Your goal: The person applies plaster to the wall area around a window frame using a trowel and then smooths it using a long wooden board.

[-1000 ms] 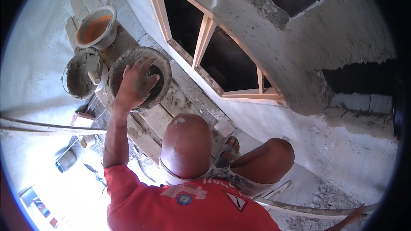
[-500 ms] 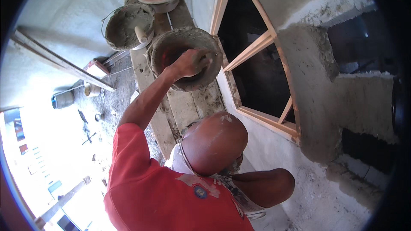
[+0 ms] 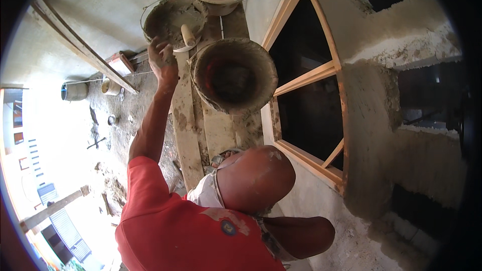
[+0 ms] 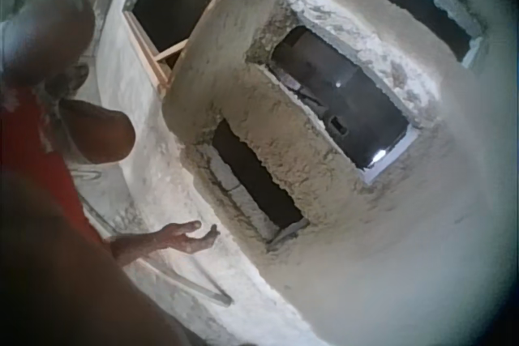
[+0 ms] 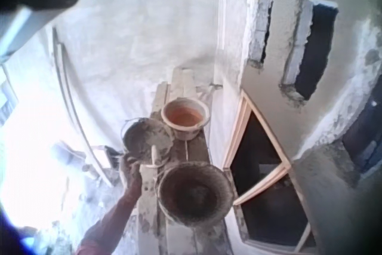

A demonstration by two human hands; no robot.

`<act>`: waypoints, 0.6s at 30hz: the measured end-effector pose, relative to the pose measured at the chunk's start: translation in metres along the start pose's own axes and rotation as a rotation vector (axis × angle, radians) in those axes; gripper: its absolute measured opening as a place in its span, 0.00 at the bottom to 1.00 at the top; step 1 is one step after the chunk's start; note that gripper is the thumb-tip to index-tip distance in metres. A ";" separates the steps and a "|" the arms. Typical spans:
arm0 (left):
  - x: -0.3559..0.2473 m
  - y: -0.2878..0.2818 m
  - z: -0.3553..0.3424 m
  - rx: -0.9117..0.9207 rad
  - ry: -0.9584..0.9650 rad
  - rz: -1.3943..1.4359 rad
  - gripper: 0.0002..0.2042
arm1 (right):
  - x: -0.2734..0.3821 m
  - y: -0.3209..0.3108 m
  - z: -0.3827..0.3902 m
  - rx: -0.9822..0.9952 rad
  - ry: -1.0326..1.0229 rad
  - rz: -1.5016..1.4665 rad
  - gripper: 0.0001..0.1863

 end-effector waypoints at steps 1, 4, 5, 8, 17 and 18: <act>0.042 -0.010 0.006 -0.081 -0.092 -0.119 0.25 | 0.012 0.008 -0.004 -0.017 -0.033 -0.036 0.22; 0.164 -0.023 0.039 -0.093 -0.259 -0.515 0.32 | 0.018 0.057 -0.014 0.094 -0.179 -0.123 0.20; 0.189 -0.019 0.054 0.016 -0.423 -0.666 0.35 | 0.015 0.084 -0.013 0.208 -0.194 -0.088 0.18; 0.235 -0.022 0.067 0.256 -0.701 -0.633 0.40 | 0.038 0.141 -0.022 0.475 -0.097 -0.278 0.20; 0.199 0.018 0.094 0.078 -0.679 -0.809 0.36 | 0.417 0.256 -0.148 1.128 -0.262 -1.585 0.30; 0.201 0.014 0.096 0.058 -0.648 -0.854 0.35 | 0.464 0.253 -0.160 1.242 -0.242 -1.606 0.34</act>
Point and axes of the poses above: each hand's wrist, its own z-axis away from the middle knuckle, its own y-axis out of the palm, x = y × z, the point moved 5 cm from there along -z, towards the middle knuckle, and after that the axes turned 9 degrees about x, right-handed, at the moved point
